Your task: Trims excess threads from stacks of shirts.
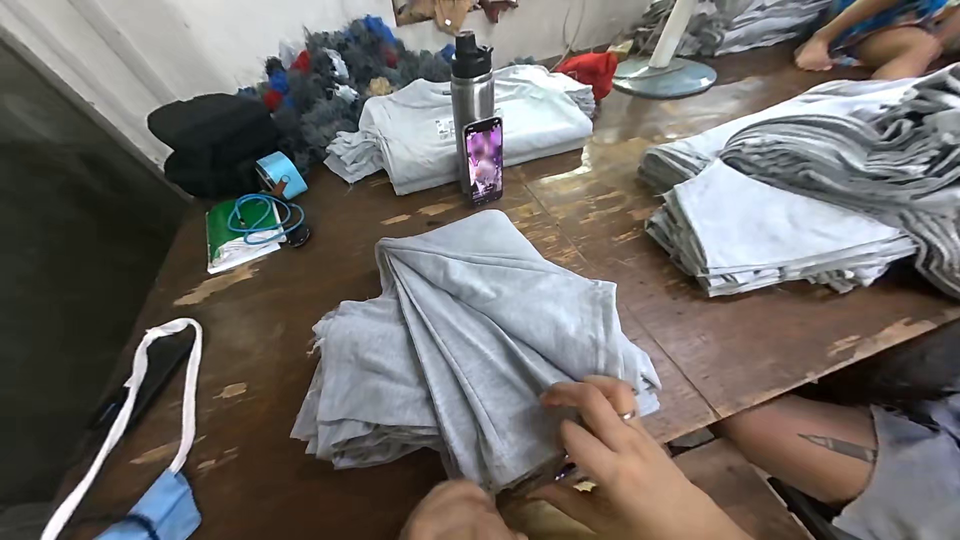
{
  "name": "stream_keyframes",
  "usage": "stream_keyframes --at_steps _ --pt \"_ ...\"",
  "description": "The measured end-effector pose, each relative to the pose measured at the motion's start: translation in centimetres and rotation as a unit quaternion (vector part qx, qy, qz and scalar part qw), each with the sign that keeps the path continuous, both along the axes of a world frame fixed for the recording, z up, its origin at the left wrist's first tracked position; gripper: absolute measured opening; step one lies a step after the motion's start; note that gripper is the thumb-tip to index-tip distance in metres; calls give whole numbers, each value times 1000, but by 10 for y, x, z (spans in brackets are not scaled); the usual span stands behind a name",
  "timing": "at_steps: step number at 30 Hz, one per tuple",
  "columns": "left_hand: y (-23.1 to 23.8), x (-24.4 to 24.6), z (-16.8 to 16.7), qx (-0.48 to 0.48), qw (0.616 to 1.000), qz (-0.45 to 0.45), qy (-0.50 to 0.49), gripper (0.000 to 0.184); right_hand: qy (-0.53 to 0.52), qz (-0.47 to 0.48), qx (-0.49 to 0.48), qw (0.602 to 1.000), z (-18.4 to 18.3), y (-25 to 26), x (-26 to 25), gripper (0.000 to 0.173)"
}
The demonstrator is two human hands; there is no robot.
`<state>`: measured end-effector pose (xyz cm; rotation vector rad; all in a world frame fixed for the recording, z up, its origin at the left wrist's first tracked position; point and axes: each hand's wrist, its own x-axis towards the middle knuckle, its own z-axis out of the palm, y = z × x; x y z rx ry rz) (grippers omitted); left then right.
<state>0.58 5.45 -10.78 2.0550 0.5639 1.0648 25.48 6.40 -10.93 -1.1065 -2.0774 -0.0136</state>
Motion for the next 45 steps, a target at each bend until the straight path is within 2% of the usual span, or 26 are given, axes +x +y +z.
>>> stream_keyframes --at_steps 2,4,6,9,11,14,17,19,21,25,29,32,34,36,38,41,45 --pt "2 10 -1 46 990 135 22 30 0 24 19 1000 3 4 -10 23" --pt "6 18 -6 91 968 224 64 33 19 61 16 998 9 14 -10 6" --pt "8 21 -14 112 957 255 86 32 65 11 17 998 23 28 12 11" --pt "9 23 -23 131 948 283 68 11 148 -155 115 970 40 52 63 16" --pt "9 24 -23 135 946 290 52 9 187 -181 148 954 46 51 79 20" --pt "12 29 -24 152 937 310 44 8 208 -55 68 974 43 26 55 22" --pt "15 33 -22 164 930 328 35 9 105 64 -5 992 21 15 17 25" --pt "16 35 -20 173 923 341 28 7 44 93 -4 995 6 19 4 14" --pt "14 34 -18 176 922 344 16 10 57 121 -9 991 3 22 3 6" --pt "10 35 -11 140 932 335 20 23 163 163 -1 973 18 22 10 12" --pt "13 45 -4 92 945 312 17 22 198 101 18 975 22 29 7 15" --pt "16 52 8 -99 960 213 -150 40 158 33 -9 987 10 38 -3 11" --pt "21 51 12 -244 916 123 -293 42 124 35 -40 991 2 39 -6 13" --pt "24 52 9 -317 859 70 -395 35 127 54 -58 989 1 34 -3 16" --pt "24 52 2 -312 849 39 -424 30 140 65 -67 986 -1 28 2 27" --pt "21 56 -3 -257 881 59 -394 33 130 52 -63 988 -3 21 2 48" --pt "20 61 -6 -216 894 131 -369 24 97 38 -50 993 -7 15 -2 45"
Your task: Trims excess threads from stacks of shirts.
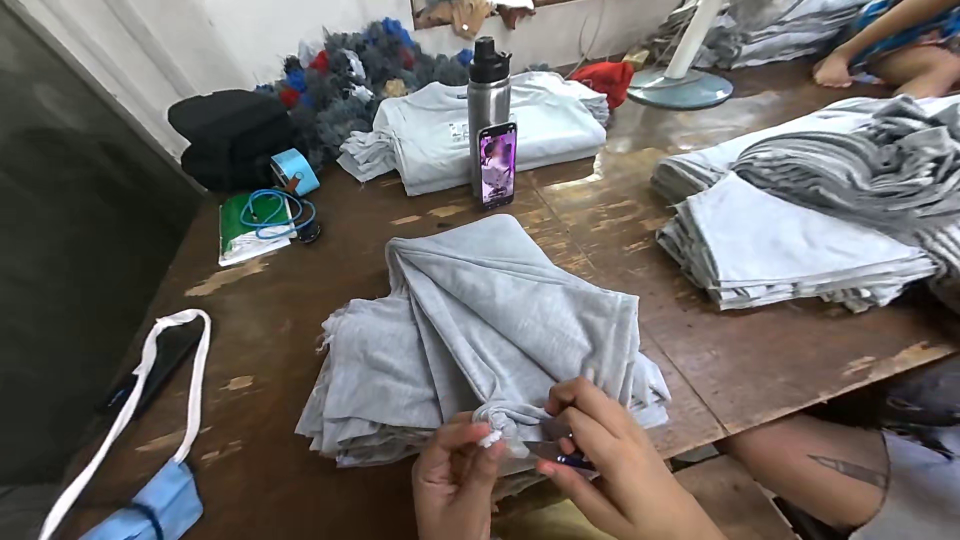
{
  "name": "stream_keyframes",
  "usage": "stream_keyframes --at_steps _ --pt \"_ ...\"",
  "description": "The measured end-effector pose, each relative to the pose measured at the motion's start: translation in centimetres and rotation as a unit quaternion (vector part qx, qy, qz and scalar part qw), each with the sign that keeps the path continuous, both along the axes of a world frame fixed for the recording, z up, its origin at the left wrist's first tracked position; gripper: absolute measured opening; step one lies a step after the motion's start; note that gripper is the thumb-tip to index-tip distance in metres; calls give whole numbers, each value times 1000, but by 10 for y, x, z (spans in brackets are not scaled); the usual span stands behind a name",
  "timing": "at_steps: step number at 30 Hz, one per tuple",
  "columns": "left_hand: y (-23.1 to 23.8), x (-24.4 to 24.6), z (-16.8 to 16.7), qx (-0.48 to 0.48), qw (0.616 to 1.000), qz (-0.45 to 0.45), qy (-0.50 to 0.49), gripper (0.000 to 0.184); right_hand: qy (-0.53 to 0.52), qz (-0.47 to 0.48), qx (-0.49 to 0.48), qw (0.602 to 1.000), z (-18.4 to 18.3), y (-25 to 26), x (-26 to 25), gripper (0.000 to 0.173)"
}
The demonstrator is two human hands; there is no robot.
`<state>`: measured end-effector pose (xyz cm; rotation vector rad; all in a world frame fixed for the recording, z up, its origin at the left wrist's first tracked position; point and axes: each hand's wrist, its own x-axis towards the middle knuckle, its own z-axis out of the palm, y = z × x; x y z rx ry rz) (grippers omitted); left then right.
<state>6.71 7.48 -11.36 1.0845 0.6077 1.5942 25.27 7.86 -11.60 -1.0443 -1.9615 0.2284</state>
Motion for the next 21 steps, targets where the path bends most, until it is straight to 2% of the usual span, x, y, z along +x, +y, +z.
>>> stream_keyframes --at_steps 2,6,9,12,15,17,21 --pt "-1 -1 -1 8 1000 4 10 19 -12 -5 2 1000 -1 -2 0 41" --pt "-4 -10 -1 34 998 -49 5 19 -25 -9 -4 1000 0 -6 -1 37" --pt "-7 -11 0 45 997 -61 8 22 66 24 -1 998 1 -6 -1 35" --pt "-13 -7 2 48 997 -29 47 40 162 88 -4 983 8 -7 -7 30" --pt "-16 -6 1 77 992 -30 94 38 202 134 -17 970 13 -5 -19 29" --pt "-15 -6 -2 98 987 -39 119 35 218 129 5 967 12 -1 -25 25" --pt "-17 -9 -4 117 979 -35 164 34 210 57 100 971 12 -1 -28 21"
